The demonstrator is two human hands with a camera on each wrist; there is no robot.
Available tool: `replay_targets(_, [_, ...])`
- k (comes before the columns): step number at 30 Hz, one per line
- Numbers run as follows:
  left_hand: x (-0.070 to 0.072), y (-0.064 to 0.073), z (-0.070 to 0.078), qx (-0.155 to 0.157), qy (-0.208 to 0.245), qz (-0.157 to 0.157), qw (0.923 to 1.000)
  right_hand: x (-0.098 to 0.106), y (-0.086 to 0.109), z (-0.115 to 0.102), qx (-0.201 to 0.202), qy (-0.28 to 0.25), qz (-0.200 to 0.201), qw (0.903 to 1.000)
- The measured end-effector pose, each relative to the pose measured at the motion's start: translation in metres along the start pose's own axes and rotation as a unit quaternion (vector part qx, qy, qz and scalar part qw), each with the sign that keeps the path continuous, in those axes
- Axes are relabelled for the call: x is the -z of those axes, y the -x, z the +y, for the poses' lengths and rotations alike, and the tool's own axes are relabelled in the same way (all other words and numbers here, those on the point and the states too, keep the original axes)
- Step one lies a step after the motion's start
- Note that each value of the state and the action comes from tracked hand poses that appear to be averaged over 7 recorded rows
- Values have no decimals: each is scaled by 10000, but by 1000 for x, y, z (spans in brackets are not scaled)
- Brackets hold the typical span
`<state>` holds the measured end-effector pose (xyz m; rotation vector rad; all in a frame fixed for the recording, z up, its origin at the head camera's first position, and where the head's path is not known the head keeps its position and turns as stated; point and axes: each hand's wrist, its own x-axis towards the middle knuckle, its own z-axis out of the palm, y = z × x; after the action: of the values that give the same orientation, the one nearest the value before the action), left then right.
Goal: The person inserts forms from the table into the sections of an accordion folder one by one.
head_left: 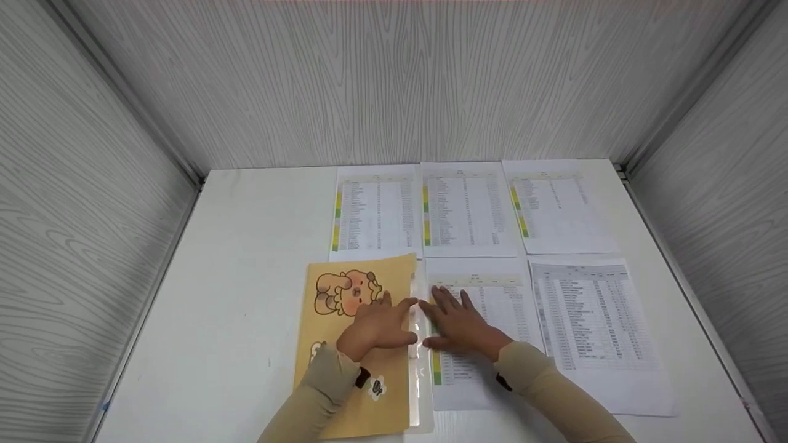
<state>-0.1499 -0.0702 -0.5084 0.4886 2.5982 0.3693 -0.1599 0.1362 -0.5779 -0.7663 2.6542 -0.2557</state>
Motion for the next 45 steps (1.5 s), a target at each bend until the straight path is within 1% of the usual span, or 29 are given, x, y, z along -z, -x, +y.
replay_targets(4, [7, 10, 1, -56, -126, 52, 9999, -2, 1, -2, -11, -77, -9, 10000])
replay_targets(10, [15, 20, -1, -148, -258, 392, 9988, -3, -1, -2, 75, -88, 78, 9999])
replay_targets(13, [15, 22, -1, -198, -297, 567, 9977, -2, 0, -1, 136, -91, 98, 9998])
replay_targets(15, [14, 23, -1, -241, -302, 669, 9970, -1, 1, 0, 106, -17, 72, 9999])
replay_targets(19, [13, 24, -3, -309, -231, 713, 9967, 0, 1, 2, 93, 35, 112, 9999])
replay_targets(21, [16, 26, -5, -341, -139, 693, 9969, 0, 0, 2, 91, 81, 133, 9998])
replay_targets(23, [21, 28, -9, -389, 46, 596, 9975, 0, 0, 1, 80, 41, 126, 9999])
replay_targets(26, [28, 32, -17, -496, 487, 394, 9968, 1, 0, -1, 37, 19, 56, 10000])
replay_targets(28, [32, 36, -24, -565, 866, 249, 9943, 1, 1, -2, -3, -55, 16, 10000])
replay_targets(29, [34, 38, -28, -617, 1069, 192, 9922, 1, 2, -2, -28, -44, -13, 10000])
replay_targets(31, [37, 42, -36, -751, 1521, 95, 9855, 0, 2, -3, -69, -54, -58, 9999])
replay_targets(33, [40, 45, -44, -907, 1968, 15, 9762, 0, 3, -2, -94, -74, -104, 9999])
replay_targets(35, [42, 46, -53, -1079, 2455, -88, 9633, 0, 3, -2, -114, -18, -129, 9999])
replay_targets(37, [43, 47, -62, -1186, 2897, -176, 9496, 0, 2, -1, -100, -22, -111, 9999])
replay_targets(38, [43, 47, -66, -1194, 3085, -214, 9435, 1, 2, -1, -84, -18, -99, 9999])
replay_targets(40, [45, 49, -73, -1168, 3367, -275, 9340, 2, 1, 0, -35, 22, -85, 10000])
replay_targets(43, [46, 51, -81, -1103, 3567, -311, 9272, 2, 1, 0, 45, -55, -93, 9999])
replay_targets(45, [46, 54, -86, -1102, 3648, -317, 9240, 2, 1, 0, 73, -161, -112, 9998])
